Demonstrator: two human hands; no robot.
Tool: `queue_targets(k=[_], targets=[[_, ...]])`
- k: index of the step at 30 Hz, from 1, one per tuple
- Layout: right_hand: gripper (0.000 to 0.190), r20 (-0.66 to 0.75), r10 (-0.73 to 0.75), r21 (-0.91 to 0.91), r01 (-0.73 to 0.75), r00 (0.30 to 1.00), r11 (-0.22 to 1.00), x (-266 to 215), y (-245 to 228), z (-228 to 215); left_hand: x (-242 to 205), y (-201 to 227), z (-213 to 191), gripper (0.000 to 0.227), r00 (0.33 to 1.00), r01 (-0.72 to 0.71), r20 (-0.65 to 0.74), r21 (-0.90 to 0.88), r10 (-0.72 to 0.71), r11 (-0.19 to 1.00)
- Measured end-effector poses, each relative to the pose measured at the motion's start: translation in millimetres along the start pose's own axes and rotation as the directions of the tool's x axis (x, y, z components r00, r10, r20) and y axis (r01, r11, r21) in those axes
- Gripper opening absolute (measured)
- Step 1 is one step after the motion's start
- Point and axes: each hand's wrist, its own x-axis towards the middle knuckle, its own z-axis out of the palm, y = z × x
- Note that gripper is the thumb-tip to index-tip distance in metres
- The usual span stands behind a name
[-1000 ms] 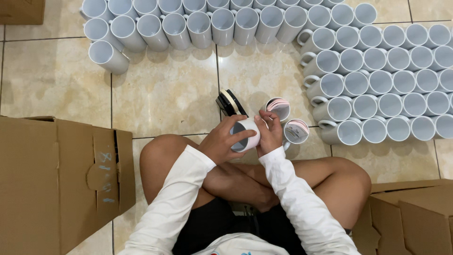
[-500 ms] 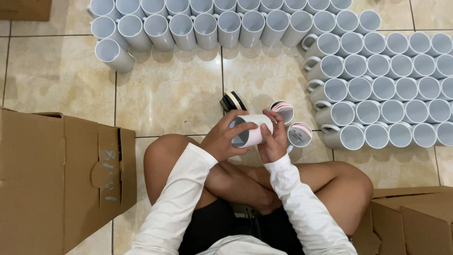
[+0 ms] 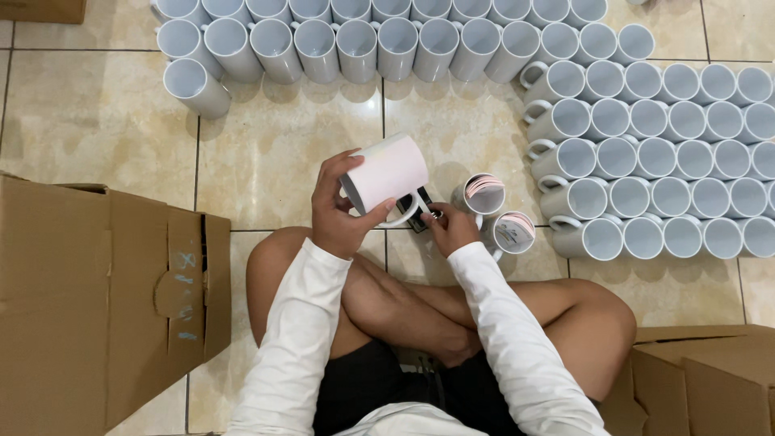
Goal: The person sits on the floor and applies pink paper labels to white ceramic mugs. They smooth the label around the mug, then place the finished mug into a cardboard box with dividers. The person repeats this process with several mugs.
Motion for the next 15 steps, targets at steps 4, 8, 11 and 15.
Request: queue_targets(k=[4,8,11,15], targets=[[0.022,-0.007,0.028,-0.027,-0.028,1.000,0.999,15,10,12,-2,4,3,0.061,1.000,-0.018,0.013,-0.005,0.018,1.000],[0.012,-0.038,0.003,0.048,-0.001,0.999,0.999,21,23,18,-1,-2,5,0.062,0.999,-0.013,0.052,-0.061,0.016,0.998],[0.010,-0.108,-0.043,0.153,0.059,0.993,0.986,0,-1,0,-3,-5,5,0.064,1.000,0.013,0.028,-0.095,-0.010,0.995],[0.007,-0.110,-0.017,0.257,0.045,0.994,0.965,-13,-7,-6,-6,-23,4,0.067,0.998,0.055,-0.020,-0.172,-0.060,0.984]])
